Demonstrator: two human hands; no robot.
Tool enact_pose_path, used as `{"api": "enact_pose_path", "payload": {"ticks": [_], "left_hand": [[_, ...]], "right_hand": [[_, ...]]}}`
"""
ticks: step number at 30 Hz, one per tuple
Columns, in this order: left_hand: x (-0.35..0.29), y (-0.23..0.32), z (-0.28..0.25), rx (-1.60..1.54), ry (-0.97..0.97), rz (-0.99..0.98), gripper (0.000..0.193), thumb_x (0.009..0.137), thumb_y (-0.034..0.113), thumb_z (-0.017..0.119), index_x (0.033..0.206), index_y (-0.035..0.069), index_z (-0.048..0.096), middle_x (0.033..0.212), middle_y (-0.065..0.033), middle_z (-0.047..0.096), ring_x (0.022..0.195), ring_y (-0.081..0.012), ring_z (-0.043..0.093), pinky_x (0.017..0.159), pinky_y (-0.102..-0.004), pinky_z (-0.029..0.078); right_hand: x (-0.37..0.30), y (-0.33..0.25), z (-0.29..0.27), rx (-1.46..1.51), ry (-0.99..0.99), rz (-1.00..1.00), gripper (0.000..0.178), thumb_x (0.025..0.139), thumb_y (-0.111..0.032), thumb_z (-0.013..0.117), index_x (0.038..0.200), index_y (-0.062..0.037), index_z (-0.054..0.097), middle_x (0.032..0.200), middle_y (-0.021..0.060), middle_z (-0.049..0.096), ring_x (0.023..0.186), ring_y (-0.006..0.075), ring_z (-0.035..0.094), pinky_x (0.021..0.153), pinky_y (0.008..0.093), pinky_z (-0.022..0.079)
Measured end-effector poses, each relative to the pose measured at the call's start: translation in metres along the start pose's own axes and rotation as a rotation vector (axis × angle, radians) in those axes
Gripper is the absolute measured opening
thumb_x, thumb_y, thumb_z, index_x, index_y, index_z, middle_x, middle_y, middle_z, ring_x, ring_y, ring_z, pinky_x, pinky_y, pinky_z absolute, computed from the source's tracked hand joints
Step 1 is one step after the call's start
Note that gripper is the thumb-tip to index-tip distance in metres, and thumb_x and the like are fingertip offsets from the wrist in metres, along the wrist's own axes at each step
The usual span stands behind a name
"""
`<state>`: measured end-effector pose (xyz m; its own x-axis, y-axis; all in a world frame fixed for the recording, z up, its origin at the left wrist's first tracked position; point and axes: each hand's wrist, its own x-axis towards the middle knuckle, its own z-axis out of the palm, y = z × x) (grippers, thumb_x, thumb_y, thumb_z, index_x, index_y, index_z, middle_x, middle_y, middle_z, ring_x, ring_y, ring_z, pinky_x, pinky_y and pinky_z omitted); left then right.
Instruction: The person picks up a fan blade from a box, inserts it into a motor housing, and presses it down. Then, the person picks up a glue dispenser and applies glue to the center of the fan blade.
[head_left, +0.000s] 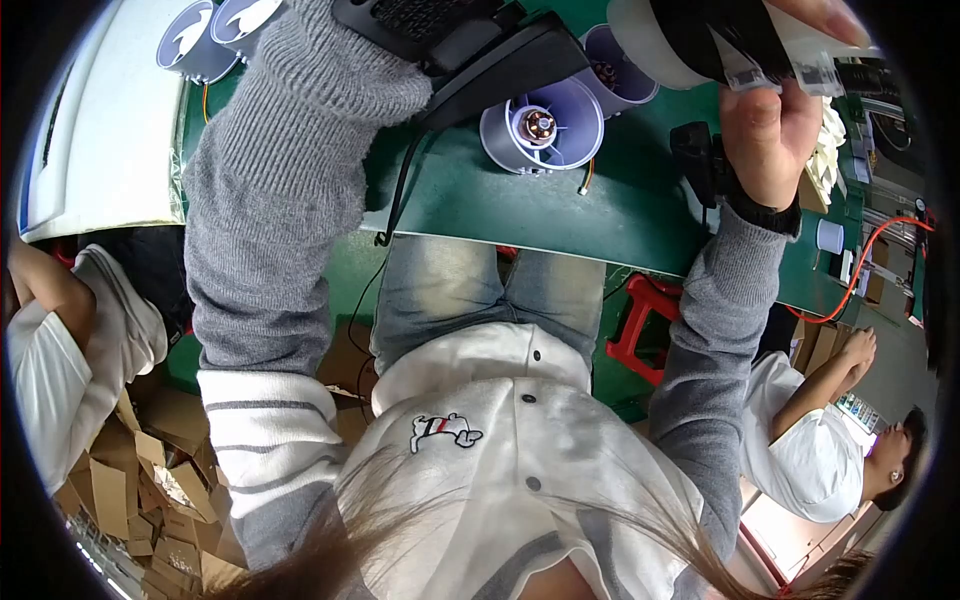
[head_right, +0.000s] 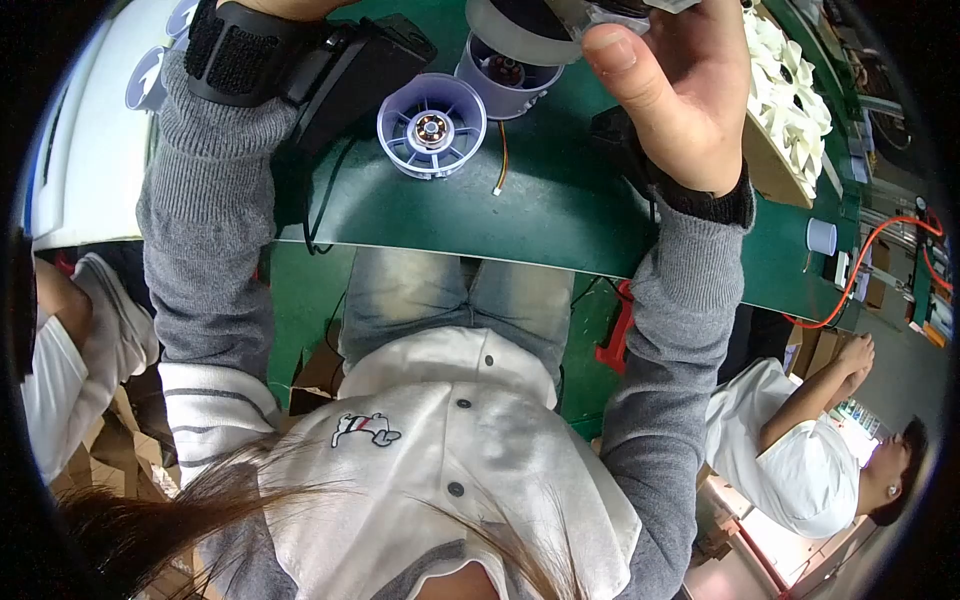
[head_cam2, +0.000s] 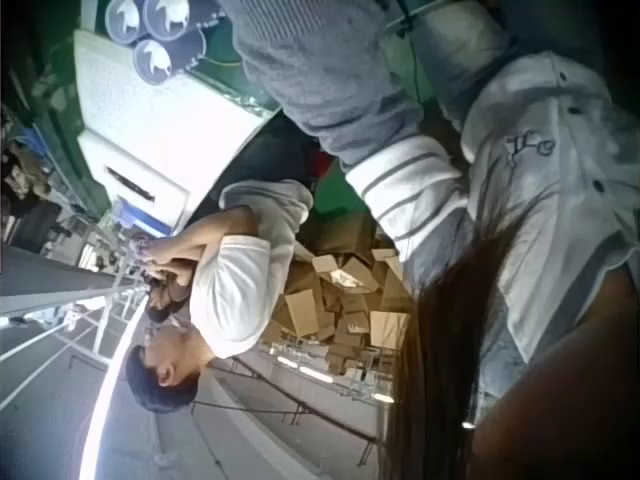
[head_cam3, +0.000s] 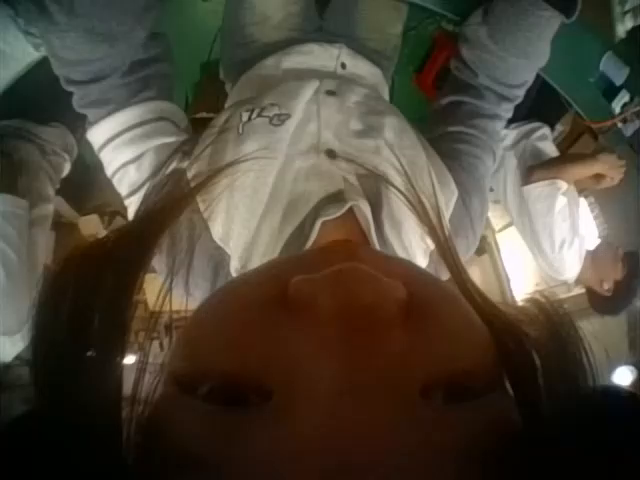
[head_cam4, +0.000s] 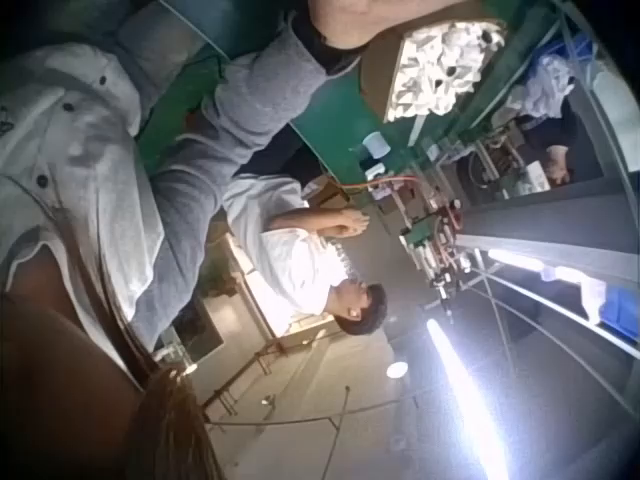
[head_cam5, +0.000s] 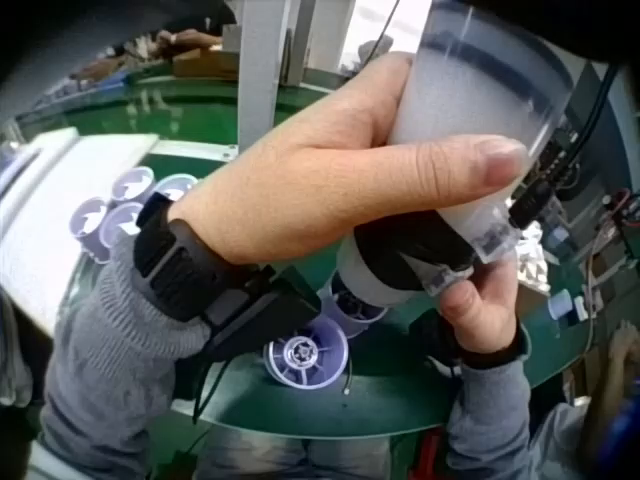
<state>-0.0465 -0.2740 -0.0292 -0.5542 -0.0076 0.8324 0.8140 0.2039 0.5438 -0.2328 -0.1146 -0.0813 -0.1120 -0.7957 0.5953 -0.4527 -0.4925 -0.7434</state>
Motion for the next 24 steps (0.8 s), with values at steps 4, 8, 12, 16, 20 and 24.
{"api": "enact_pose_path", "payload": {"ticks": [4,8,12,16,20,24], "left_hand": [[-0.002,0.004,-0.002,-0.006,0.004,-0.052,0.065,0.085,0.047,0.064,0.121,-0.003,0.042,0.1,-0.0138,0.058,0.09,-0.0188,0.06,0.074,-0.0248,0.05],[0.0,-0.002,-0.001,-0.022,-0.01,-0.037,0.065,0.085,0.047,0.064,0.121,-0.003,0.042,0.099,-0.0135,0.058,0.09,-0.019,0.06,0.073,-0.0247,0.051],[0.0,-0.004,0.0,-0.014,-0.001,-0.035,0.064,0.085,0.047,0.064,0.12,-0.003,0.043,0.099,-0.013,0.058,0.089,-0.019,0.06,0.073,-0.0246,0.051],[-0.004,0.005,-0.004,0.013,-0.001,-0.038,0.062,0.086,0.046,0.063,0.12,-0.002,0.043,0.099,-0.0125,0.058,0.089,-0.0183,0.06,0.073,-0.0245,0.05],[-0.002,0.006,0.001,0.037,0.069,-0.073,0.061,0.085,0.044,0.065,0.121,-0.002,0.044,0.101,-0.0123,0.058,0.09,-0.0181,0.06,0.074,-0.0245,0.05],[-0.011,0.004,0.004,0.053,0.147,-0.119,0.06,0.085,0.041,0.067,0.121,-0.001,0.045,0.104,-0.0121,0.058,0.092,-0.0179,0.06,0.076,-0.0245,0.05]], "right_hand": [[0.006,-0.037,0.044,0.058,0.063,0.099,0.087,0.075,-0.048,0.074,0.134,0.0033,0.036,0.125,0.0126,0.052,0.113,0.0243,0.052,0.096,0.035,0.041],[0.007,-0.048,0.05,0.051,0.112,0.158,0.084,0.074,-0.046,0.075,0.132,0.002,0.038,0.122,0.0133,0.055,0.11,0.0243,0.055,0.092,0.0338,0.043],[0.008,-0.051,0.051,0.039,0.121,0.152,0.076,0.075,-0.044,0.075,0.128,0.0013,0.044,0.119,0.0143,0.056,0.107,0.0247,0.056,0.09,0.0336,0.045],[0.011,-0.049,0.059,0.067,0.116,0.132,0.069,0.075,-0.041,0.075,0.123,0.0006,0.05,0.117,0.0153,0.058,0.105,0.025,0.058,0.087,0.0334,0.046],[0.009,-0.021,0.022,0.068,0.061,0.054,0.079,0.077,-0.046,0.073,0.129,0.003,0.04,0.124,0.0138,0.052,0.114,0.0251,0.051,0.095,0.0361,0.041],[0.003,-0.015,0.005,0.045,0.039,0.078,0.085,0.078,-0.048,0.072,0.134,0.0035,0.034,0.129,0.0133,0.048,0.119,0.0256,0.047,0.101,0.0384,0.038]]}}
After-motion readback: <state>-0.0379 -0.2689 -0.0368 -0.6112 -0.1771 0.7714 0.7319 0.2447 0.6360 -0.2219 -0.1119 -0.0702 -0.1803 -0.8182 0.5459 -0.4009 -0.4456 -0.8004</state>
